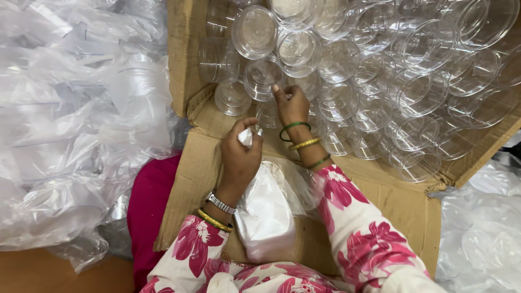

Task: The person sits with a cardboard box of clear plastic cups on their lap, opens a poly bag, places cups into the bag one at a time, and sets filled bags of cups back into the box. They repeat the bagging cycle, occasionally reaching into the box for more cups.

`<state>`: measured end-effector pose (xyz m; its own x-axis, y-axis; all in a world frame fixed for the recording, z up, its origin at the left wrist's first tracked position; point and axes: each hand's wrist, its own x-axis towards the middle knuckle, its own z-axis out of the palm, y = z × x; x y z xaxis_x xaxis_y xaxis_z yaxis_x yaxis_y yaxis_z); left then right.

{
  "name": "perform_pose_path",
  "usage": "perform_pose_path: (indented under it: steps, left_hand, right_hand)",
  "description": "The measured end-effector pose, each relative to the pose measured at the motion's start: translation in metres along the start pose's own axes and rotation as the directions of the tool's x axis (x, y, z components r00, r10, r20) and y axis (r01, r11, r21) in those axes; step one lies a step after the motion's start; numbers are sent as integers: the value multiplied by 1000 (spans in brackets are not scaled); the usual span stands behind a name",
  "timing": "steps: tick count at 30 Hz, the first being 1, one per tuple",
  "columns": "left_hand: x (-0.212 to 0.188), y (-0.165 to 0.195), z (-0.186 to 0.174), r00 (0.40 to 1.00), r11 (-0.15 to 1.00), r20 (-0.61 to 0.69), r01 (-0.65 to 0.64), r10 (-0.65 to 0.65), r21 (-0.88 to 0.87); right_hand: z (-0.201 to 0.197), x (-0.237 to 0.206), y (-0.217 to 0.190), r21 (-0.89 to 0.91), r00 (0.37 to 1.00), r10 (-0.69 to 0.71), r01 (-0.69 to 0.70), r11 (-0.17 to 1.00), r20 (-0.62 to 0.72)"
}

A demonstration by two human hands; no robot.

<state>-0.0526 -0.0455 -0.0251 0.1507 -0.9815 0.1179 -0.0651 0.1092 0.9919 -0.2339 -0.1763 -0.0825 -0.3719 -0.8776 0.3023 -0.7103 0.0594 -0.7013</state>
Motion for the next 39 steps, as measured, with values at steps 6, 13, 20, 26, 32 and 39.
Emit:
perform_pose_path:
  steps: [6,13,20,26,32,39]
  left_hand:
    - [-2,-10,2,986,966,-70,-161,150,-203]
    - [0,-5,-5,918,848,328,349,-224,-398]
    - [-36,-1,16,529,393,848,782,-6,-485]
    - [-47,10,30,581,447,795,766,-173,-462]
    - [-75,28,43,524,415,849,790,-73,-452]
    - [-88,49,50,656,709,712,625,-251,-326]
  right_hand:
    - [-39,-6,-9,8,980,-45,45,999,191]
    - [-182,-84,-40,164,832,-98,8,986,546]
    - [-242,-131,-44,207,826,120,-275,939,551]
    - [-281,-146,-32,736,972,44,-203,646,229]
    - [-238,-183,-9,730,981,77,-182,658,176]
    - [-256,-205,1,757,885,44,-421,499,463]
